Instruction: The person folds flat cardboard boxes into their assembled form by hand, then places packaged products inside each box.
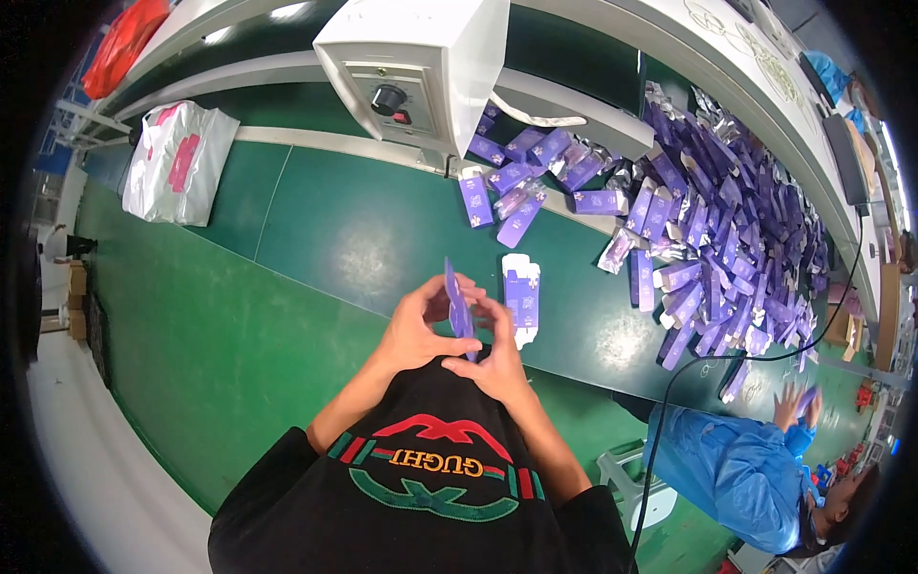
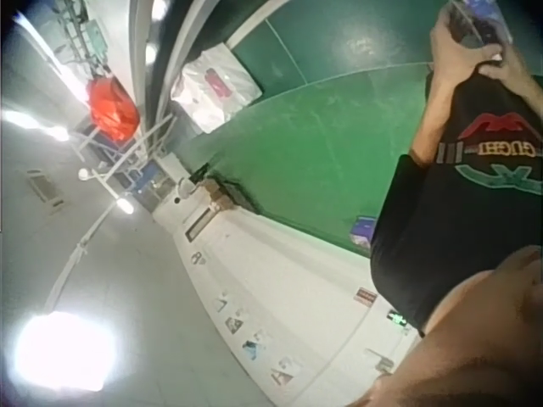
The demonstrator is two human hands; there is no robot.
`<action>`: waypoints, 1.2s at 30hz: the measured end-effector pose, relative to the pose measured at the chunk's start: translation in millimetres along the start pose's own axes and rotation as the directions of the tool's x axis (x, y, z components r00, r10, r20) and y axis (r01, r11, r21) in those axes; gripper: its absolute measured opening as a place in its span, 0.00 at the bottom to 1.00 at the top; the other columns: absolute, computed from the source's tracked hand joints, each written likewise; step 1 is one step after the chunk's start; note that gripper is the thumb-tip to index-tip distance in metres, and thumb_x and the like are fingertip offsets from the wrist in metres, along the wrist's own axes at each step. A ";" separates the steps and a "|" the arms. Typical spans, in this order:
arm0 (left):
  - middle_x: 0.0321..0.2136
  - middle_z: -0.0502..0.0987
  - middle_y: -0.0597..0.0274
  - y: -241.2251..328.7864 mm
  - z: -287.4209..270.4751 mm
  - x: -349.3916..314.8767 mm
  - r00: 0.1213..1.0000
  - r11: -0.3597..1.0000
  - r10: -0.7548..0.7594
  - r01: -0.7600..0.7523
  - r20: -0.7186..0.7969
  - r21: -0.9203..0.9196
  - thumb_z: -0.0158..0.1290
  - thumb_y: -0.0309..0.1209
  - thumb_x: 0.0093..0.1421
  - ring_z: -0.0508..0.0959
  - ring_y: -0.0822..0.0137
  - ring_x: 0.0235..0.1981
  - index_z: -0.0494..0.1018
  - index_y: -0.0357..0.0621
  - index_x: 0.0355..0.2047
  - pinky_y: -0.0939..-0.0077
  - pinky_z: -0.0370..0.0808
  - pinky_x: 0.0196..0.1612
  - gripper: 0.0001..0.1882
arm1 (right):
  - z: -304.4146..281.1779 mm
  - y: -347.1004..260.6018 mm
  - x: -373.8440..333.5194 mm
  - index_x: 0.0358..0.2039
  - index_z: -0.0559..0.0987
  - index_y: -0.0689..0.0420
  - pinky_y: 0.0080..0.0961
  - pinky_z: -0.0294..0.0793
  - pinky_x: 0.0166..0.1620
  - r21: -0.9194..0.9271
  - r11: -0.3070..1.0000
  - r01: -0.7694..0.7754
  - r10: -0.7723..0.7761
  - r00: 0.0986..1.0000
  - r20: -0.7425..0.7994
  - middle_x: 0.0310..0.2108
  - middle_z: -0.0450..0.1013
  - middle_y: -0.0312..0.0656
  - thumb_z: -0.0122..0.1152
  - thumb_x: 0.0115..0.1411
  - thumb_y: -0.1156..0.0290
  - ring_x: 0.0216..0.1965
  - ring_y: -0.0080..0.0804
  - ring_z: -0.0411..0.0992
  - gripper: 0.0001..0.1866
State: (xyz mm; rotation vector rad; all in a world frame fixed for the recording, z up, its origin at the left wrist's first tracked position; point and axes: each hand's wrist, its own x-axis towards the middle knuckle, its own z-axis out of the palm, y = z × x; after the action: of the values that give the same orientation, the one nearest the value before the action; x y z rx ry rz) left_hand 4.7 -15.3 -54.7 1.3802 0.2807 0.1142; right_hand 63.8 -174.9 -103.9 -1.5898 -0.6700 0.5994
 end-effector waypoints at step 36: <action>0.53 0.75 0.54 22.9 -4.4 -11.8 0.821 0.494 0.548 -0.473 0.162 0.729 0.69 0.27 0.43 0.82 0.54 0.39 0.68 0.45 0.45 0.69 0.81 0.33 0.29 | -20.3 -75.7 13.6 0.53 0.75 0.65 0.26 0.67 0.51 0.529 0.847 -0.043 0.084 0.995 -0.054 0.46 0.67 0.38 0.55 0.62 0.76 0.47 0.28 0.66 0.18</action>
State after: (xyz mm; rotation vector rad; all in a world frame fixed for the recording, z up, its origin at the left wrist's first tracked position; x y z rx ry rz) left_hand -5.8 -9.6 -31.5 2.2818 -0.0514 0.6310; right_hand 81.5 -172.7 -26.4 -1.1103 -0.3497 0.6993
